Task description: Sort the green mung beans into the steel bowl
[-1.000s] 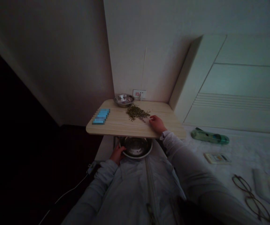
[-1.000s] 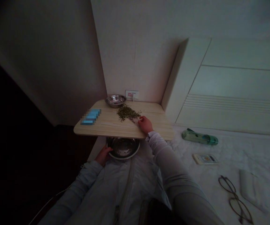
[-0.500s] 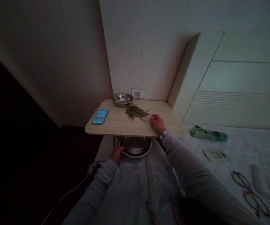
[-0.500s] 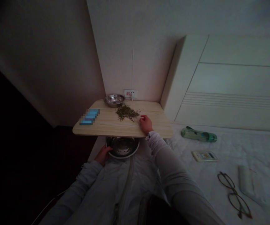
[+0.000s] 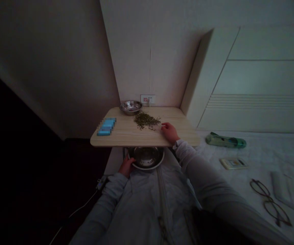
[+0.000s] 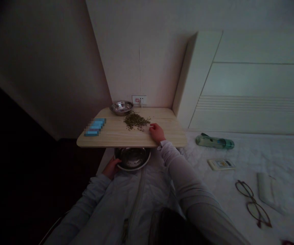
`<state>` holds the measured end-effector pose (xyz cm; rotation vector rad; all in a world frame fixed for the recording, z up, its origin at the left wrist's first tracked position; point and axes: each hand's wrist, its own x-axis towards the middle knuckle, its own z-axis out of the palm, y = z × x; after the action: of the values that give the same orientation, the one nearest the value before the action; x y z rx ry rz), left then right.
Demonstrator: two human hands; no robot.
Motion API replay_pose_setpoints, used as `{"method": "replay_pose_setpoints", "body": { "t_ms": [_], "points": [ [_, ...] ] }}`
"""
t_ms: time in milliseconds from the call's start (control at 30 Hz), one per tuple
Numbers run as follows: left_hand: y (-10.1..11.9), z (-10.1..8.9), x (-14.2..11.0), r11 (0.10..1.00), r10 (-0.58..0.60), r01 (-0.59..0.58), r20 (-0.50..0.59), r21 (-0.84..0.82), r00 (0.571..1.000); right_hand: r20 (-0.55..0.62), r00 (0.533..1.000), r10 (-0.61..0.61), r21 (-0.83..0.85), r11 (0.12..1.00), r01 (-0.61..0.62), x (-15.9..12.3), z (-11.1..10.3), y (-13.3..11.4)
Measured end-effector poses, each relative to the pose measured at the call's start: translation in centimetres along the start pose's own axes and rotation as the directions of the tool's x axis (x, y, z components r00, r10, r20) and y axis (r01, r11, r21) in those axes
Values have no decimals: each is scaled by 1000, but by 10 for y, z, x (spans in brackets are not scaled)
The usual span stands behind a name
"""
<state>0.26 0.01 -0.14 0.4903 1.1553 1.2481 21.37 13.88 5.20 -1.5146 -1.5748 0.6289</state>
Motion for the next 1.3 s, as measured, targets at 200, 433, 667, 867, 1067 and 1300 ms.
{"method": "replay_pose_setpoints", "body": {
  "t_ms": [200,433,667,867,1067,1300],
  "points": [
    [2,1,-2,1000,6,-6,-13,10,1000,44,999,-23,-26,999,25,-2,-1,-2],
    [5,3,-5,1000,2,-1,-15,10,1000,-7,1000,-19,19,1000,19,-1,1,2],
    [5,3,-5,999,-1,3,-46,32,999,25,999,-40,-23,999,41,-3,0,-1],
    [4,3,-5,1000,11,-11,-34,25,999,45,999,-28,60,998,25,-3,-1,-1],
    [3,2,-3,1000,3,-3,-13,20,1000,44,999,-31,21,999,30,-5,-1,-3],
    [4,4,-5,1000,13,-13,-19,24,1000,123,991,-46,107,994,33,-11,-3,-5]
  ]
}}
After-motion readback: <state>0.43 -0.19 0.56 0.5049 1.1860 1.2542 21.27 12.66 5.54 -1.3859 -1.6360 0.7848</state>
